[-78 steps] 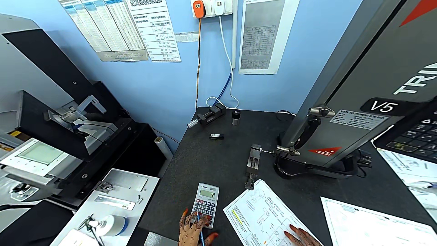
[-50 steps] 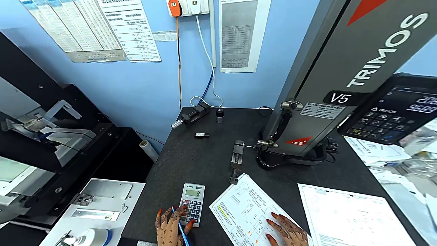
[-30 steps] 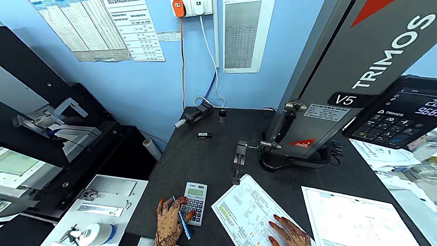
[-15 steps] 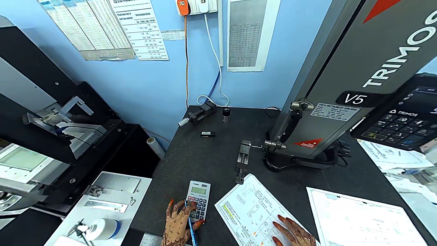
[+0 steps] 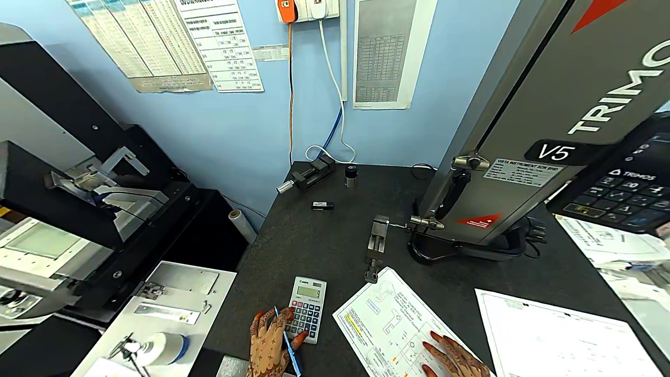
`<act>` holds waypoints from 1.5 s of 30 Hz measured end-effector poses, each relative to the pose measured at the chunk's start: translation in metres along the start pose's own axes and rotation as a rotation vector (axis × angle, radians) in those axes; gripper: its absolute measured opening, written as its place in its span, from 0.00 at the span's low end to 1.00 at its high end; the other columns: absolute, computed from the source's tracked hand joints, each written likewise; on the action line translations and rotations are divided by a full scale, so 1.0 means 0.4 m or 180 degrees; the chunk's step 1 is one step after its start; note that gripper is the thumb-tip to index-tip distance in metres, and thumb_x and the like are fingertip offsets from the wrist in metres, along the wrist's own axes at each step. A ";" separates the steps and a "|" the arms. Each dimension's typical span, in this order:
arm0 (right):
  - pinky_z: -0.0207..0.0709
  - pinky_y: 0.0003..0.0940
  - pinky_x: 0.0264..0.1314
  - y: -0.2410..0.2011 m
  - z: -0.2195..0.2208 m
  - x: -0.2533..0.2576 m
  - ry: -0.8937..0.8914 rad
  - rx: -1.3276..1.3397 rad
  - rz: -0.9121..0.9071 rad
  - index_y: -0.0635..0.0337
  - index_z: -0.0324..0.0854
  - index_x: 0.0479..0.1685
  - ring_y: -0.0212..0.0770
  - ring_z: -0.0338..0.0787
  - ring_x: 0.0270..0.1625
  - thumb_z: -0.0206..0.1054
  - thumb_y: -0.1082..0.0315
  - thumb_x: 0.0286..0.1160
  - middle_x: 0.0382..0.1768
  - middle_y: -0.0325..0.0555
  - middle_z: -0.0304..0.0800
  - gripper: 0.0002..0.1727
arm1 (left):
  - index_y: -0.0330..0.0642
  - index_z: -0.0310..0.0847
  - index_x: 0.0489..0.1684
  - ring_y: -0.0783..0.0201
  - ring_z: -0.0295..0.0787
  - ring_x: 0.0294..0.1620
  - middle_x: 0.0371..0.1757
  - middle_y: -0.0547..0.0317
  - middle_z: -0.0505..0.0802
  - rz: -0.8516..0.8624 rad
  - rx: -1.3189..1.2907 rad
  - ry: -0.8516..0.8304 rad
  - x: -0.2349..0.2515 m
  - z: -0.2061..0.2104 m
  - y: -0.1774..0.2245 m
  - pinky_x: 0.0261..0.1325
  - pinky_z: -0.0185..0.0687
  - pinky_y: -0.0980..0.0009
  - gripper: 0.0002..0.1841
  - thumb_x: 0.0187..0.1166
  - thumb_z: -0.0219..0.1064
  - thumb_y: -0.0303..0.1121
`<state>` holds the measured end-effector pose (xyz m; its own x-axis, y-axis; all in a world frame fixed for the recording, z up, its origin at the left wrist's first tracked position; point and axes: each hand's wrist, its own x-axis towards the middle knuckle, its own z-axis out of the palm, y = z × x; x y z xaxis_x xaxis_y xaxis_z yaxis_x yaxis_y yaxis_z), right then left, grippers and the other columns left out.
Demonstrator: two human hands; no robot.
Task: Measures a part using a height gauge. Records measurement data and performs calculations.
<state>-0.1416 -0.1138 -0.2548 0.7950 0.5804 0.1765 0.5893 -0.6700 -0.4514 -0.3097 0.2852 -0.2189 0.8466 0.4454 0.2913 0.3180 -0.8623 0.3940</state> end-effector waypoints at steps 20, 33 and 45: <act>0.62 0.64 0.81 -0.008 -0.004 -0.002 0.0143 -0.0089 0.0025 0.38 0.87 0.69 0.54 0.76 0.82 0.60 0.41 0.81 0.78 0.41 0.81 0.24 | 0.43 0.88 0.61 0.42 0.81 0.77 0.68 0.53 0.92 0.0763 -0.0182 -0.0253 -0.088 0.045 0.068 0.85 0.46 0.31 0.25 0.83 0.64 0.55; 0.62 0.63 0.81 -0.007 0.007 -0.001 0.0175 -0.0100 0.0012 0.37 0.87 0.69 0.53 0.75 0.83 0.60 0.41 0.82 0.79 0.40 0.81 0.24 | 0.39 0.86 0.59 0.39 0.84 0.71 0.57 0.53 0.96 0.0621 -0.0249 -0.0054 -0.065 0.020 0.078 0.86 0.47 0.33 0.29 0.77 0.69 0.59; 0.62 0.62 0.81 -0.010 0.003 0.001 0.0160 -0.0087 -0.0026 0.38 0.87 0.69 0.53 0.76 0.82 0.60 0.42 0.82 0.78 0.40 0.82 0.24 | 0.39 0.88 0.59 0.38 0.84 0.70 0.57 0.52 0.96 0.0601 -0.0121 -0.0192 -0.059 0.021 0.079 0.84 0.50 0.31 0.31 0.77 0.68 0.60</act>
<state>-0.1438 -0.1105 -0.2541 0.7960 0.5623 0.2241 0.5989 -0.6782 -0.4258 -0.3160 0.2455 -0.2207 0.9141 0.2605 0.3109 0.1358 -0.9189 0.3704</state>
